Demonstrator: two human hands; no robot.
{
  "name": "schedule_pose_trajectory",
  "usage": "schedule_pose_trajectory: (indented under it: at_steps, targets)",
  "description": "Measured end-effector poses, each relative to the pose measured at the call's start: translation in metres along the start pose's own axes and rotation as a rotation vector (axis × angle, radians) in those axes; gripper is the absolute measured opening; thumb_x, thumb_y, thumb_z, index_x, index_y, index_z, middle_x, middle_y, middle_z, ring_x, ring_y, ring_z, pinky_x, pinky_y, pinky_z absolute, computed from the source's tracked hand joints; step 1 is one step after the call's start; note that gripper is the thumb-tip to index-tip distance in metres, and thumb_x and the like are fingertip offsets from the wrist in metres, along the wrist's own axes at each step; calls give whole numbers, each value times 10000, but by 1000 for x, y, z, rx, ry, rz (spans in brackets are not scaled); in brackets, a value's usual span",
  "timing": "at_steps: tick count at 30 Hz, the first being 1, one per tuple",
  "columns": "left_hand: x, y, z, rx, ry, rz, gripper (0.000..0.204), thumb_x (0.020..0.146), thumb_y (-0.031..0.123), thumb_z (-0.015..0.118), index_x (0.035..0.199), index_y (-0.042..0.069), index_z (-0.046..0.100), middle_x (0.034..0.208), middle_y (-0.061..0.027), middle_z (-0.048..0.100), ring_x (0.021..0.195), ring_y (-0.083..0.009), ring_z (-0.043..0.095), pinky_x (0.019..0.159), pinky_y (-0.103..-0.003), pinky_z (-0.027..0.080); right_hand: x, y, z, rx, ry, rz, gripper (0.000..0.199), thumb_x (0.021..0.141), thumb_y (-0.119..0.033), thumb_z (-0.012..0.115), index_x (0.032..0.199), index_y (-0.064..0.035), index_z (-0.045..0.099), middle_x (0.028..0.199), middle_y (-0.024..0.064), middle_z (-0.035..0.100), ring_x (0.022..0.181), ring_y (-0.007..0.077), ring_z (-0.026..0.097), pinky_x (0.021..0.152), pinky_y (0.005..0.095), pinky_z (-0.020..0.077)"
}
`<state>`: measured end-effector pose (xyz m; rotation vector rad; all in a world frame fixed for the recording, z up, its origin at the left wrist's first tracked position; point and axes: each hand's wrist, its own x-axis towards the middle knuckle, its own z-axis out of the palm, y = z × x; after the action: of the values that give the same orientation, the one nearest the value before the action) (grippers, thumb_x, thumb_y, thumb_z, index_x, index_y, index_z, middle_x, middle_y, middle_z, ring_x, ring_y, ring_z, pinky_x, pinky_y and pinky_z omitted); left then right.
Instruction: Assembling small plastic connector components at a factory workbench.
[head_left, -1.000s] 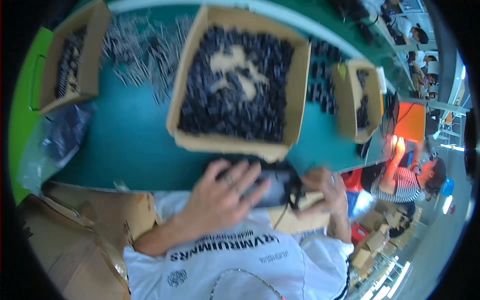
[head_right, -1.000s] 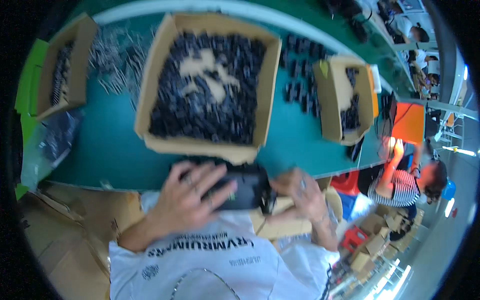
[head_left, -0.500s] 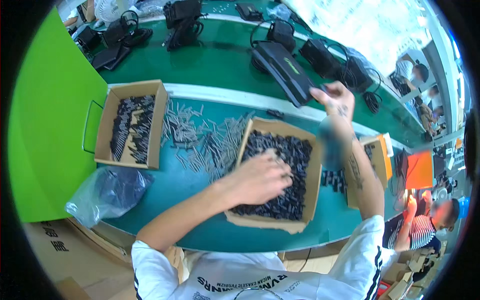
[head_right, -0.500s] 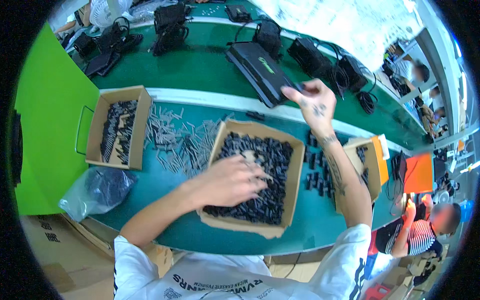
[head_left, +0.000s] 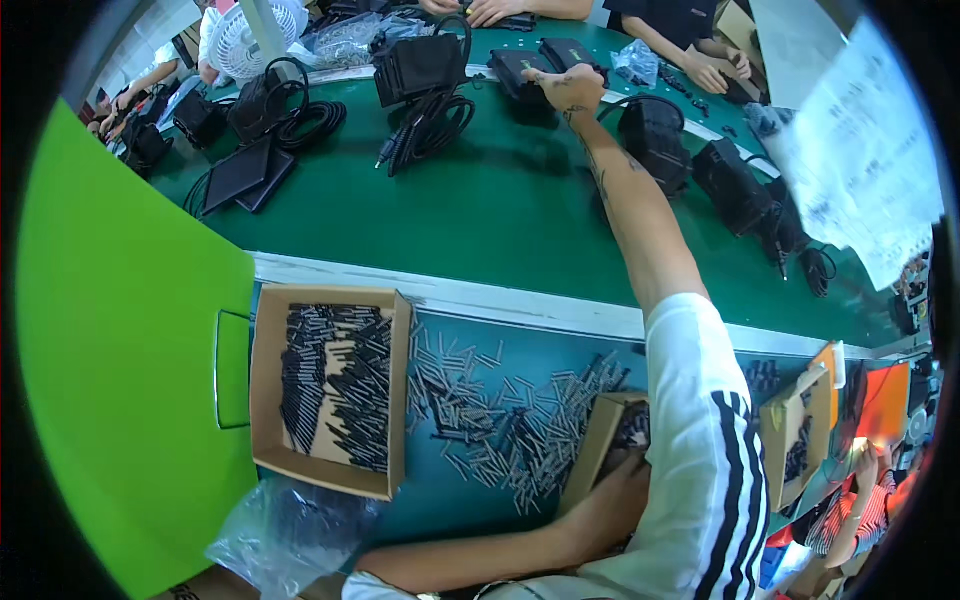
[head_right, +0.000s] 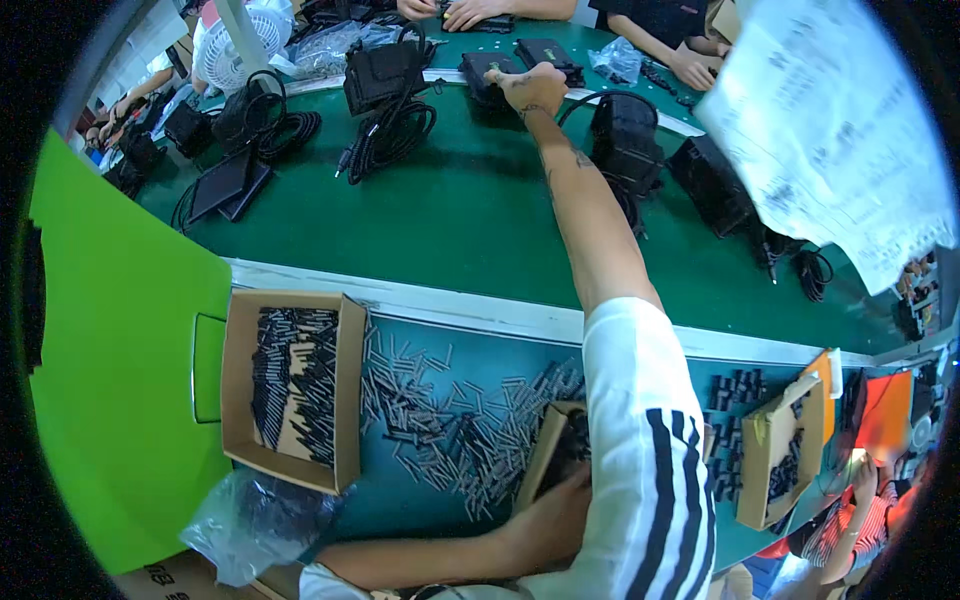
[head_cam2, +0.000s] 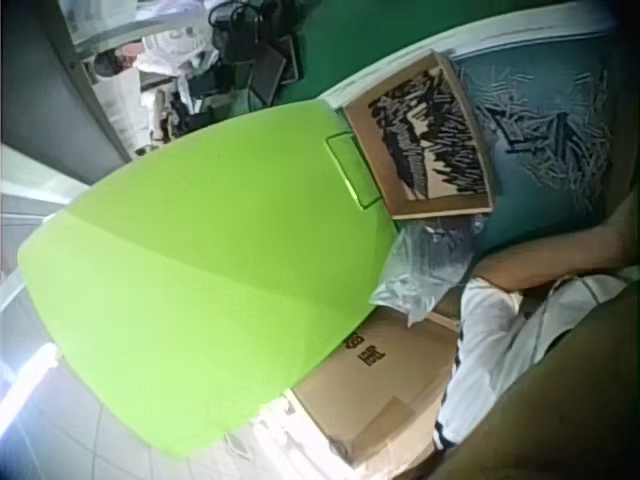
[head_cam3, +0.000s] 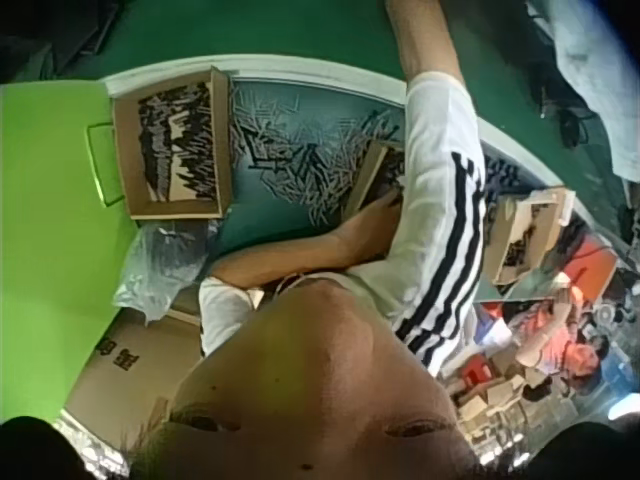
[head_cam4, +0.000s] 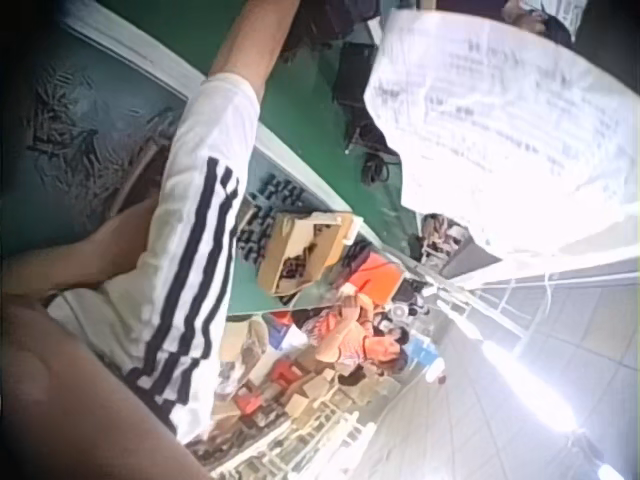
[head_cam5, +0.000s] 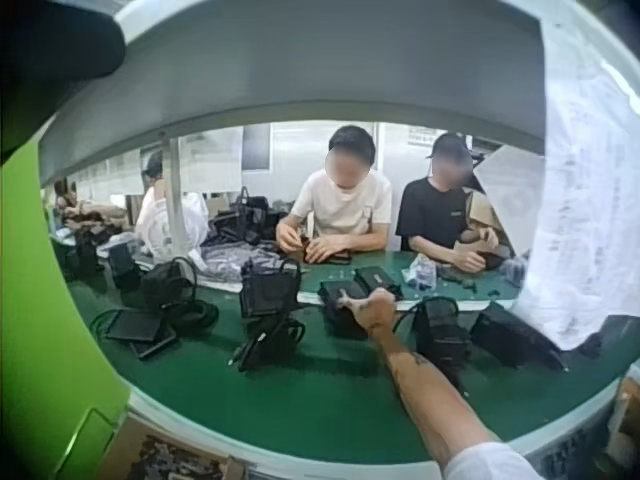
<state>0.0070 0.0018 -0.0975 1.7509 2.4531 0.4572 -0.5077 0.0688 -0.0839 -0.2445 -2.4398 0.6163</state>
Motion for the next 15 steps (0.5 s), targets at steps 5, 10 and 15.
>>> schedule_pose_trajectory:
  at_steps: [5,10,15]
  targets:
    - [-7,-4,20,-85,89,-90,516,935,252,476,1361,-36,521,1349,-188,545,1277,-331,465,1142,-462,279,16,-24,40,154,-37,82,792,580,-618,874,926,75,708,1030,275,688,959,380,692,817,438,571]
    - [-4,15,29,6,155,-18,526,937,255,470,1365,-47,519,1353,-190,546,1272,-342,464,1145,-465,273,30,31,23,171,-298,-48,677,703,-592,802,1028,-1,745,1093,230,703,1050,325,682,965,347,504]
    - [6,4,-20,114,1,-36,270,868,175,553,1062,57,699,1271,-138,598,1161,-268,552,903,-435,430,-76,7,-82,462,-735,-197,276,880,-273,740,971,-13,750,855,106,742,763,150,709,737,306,565]
